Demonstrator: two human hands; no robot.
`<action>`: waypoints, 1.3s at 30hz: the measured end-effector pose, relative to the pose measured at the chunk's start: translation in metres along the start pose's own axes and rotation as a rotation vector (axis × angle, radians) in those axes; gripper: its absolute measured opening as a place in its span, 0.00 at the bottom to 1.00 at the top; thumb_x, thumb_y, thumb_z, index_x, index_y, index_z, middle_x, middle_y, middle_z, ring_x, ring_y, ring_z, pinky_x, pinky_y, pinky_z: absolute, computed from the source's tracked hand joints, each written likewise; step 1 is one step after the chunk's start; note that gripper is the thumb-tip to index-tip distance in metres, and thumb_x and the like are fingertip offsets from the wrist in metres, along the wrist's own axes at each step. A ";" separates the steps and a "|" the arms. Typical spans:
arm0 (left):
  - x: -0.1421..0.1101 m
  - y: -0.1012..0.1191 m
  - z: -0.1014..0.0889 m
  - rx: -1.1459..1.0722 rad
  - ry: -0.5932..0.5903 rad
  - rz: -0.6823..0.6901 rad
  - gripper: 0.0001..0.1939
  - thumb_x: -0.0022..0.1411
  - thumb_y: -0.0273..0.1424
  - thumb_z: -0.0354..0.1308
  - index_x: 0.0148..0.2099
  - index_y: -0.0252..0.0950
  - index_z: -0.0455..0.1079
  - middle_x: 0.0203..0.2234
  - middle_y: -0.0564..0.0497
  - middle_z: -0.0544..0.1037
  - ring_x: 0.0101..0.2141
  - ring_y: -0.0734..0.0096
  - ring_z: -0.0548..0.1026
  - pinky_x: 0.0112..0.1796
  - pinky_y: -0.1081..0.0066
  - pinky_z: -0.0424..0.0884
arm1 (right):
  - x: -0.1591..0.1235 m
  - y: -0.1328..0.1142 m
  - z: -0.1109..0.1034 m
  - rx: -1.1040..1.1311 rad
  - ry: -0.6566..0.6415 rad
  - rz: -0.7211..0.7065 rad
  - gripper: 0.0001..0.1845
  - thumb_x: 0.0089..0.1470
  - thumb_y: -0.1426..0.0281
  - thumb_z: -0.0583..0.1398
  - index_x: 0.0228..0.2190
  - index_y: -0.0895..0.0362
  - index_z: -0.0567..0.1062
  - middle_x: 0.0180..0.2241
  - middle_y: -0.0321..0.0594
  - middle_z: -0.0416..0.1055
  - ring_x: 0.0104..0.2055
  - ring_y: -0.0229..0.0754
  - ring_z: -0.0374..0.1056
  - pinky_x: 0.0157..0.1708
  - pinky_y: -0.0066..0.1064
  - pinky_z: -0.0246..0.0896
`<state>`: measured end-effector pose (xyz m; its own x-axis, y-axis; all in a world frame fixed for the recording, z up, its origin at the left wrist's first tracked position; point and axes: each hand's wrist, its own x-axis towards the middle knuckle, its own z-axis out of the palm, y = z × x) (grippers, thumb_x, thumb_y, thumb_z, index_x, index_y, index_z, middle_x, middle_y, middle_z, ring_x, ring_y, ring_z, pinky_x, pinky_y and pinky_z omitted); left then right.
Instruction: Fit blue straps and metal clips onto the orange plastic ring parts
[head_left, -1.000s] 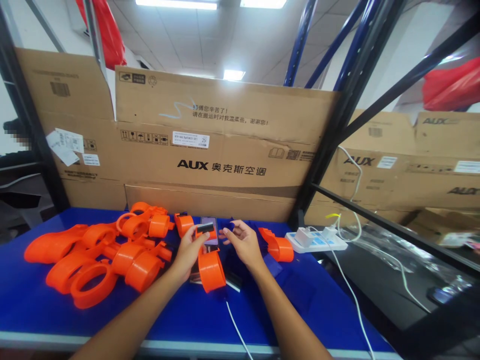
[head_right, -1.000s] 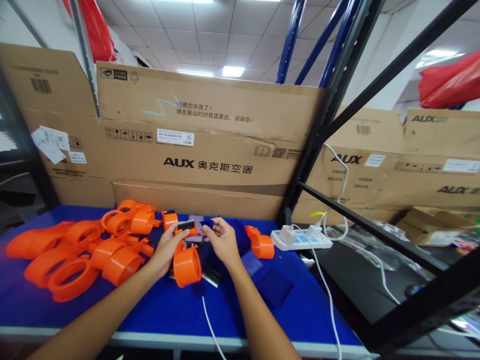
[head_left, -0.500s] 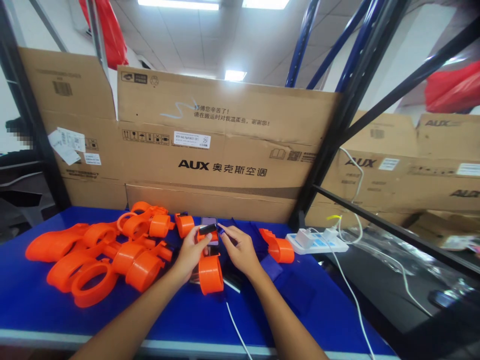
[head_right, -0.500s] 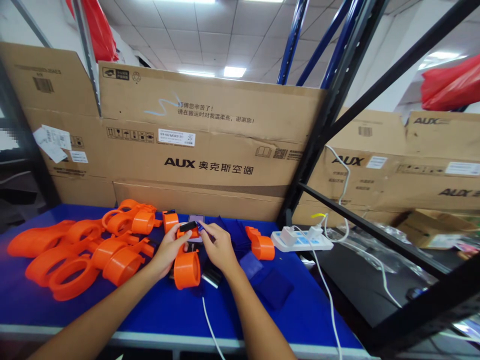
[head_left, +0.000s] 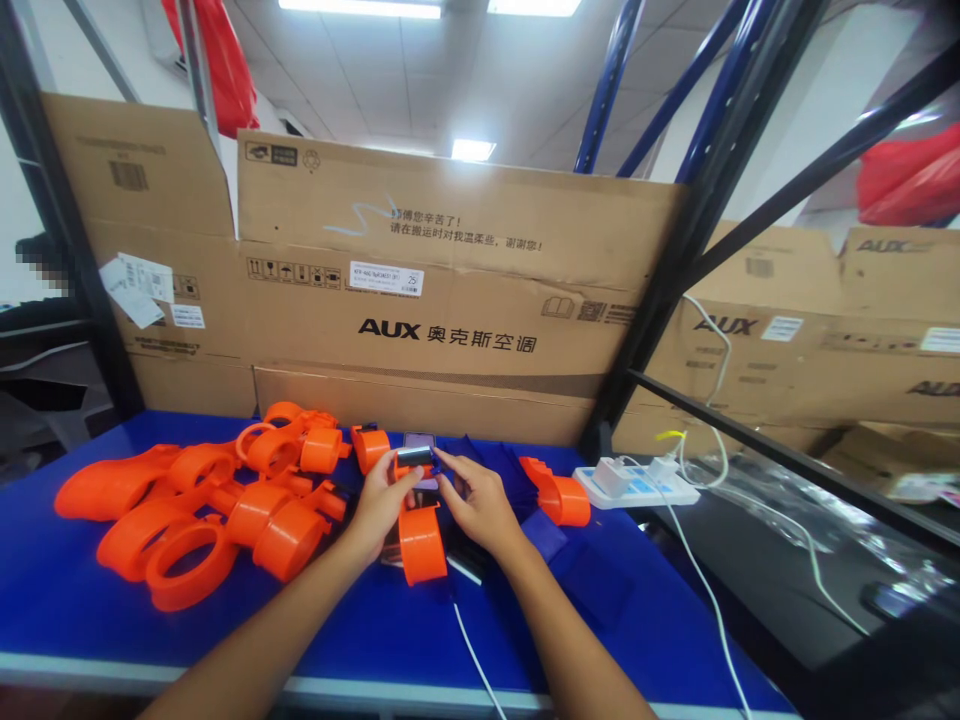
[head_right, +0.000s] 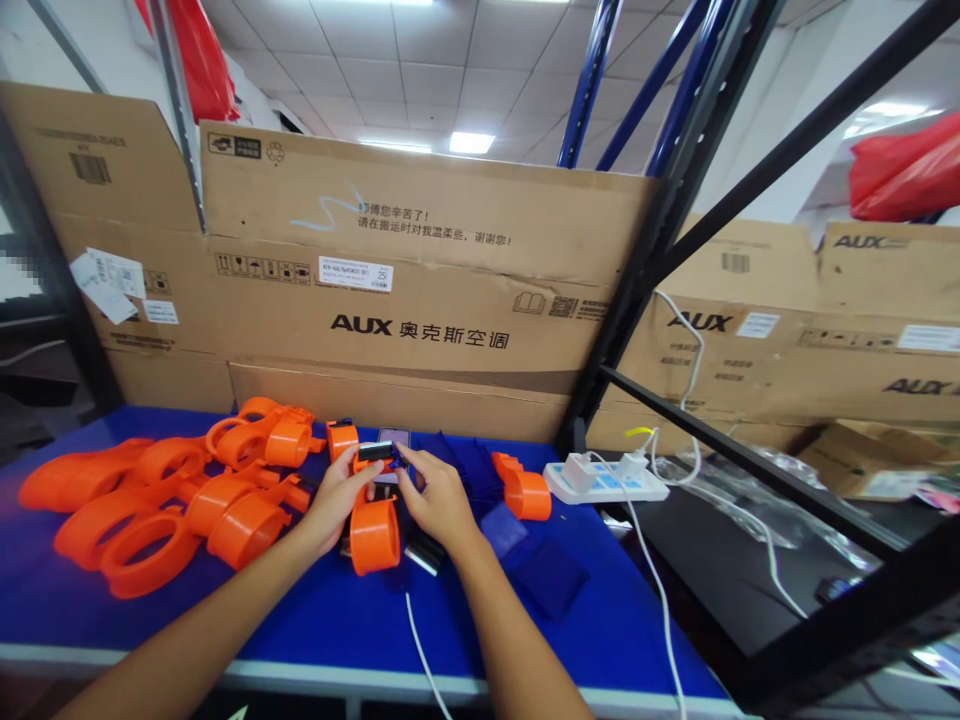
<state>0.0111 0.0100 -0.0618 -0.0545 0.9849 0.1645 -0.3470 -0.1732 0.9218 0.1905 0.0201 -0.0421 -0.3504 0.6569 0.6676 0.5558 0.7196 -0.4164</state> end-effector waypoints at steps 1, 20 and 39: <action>0.000 0.000 0.000 0.007 -0.001 0.002 0.23 0.52 0.38 0.71 0.48 0.36 0.71 0.27 0.56 0.74 0.20 0.79 0.67 0.26 0.75 0.66 | 0.000 0.000 0.000 -0.006 0.000 -0.001 0.23 0.63 0.67 0.58 0.58 0.53 0.74 0.26 0.37 0.70 0.27 0.40 0.65 0.29 0.30 0.61; 0.001 0.001 -0.002 0.035 -0.010 0.075 0.18 0.53 0.38 0.69 0.44 0.37 0.71 0.24 0.58 0.71 0.19 0.80 0.65 0.25 0.76 0.64 | -0.004 0.001 0.006 -0.127 -0.070 -0.100 0.27 0.67 0.69 0.53 0.65 0.52 0.63 0.39 0.45 0.76 0.38 0.45 0.73 0.39 0.35 0.71; 0.002 -0.001 -0.003 -0.019 0.003 0.037 0.22 0.51 0.38 0.71 0.47 0.36 0.73 0.22 0.58 0.71 0.19 0.78 0.67 0.25 0.75 0.65 | -0.005 -0.007 0.012 -0.073 -0.040 -0.075 0.28 0.66 0.69 0.52 0.66 0.52 0.62 0.40 0.46 0.75 0.39 0.47 0.73 0.41 0.38 0.72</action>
<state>0.0081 0.0119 -0.0631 -0.0708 0.9779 0.1969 -0.3625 -0.2091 0.9082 0.1794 0.0147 -0.0493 -0.4221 0.6112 0.6695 0.5799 0.7497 -0.3188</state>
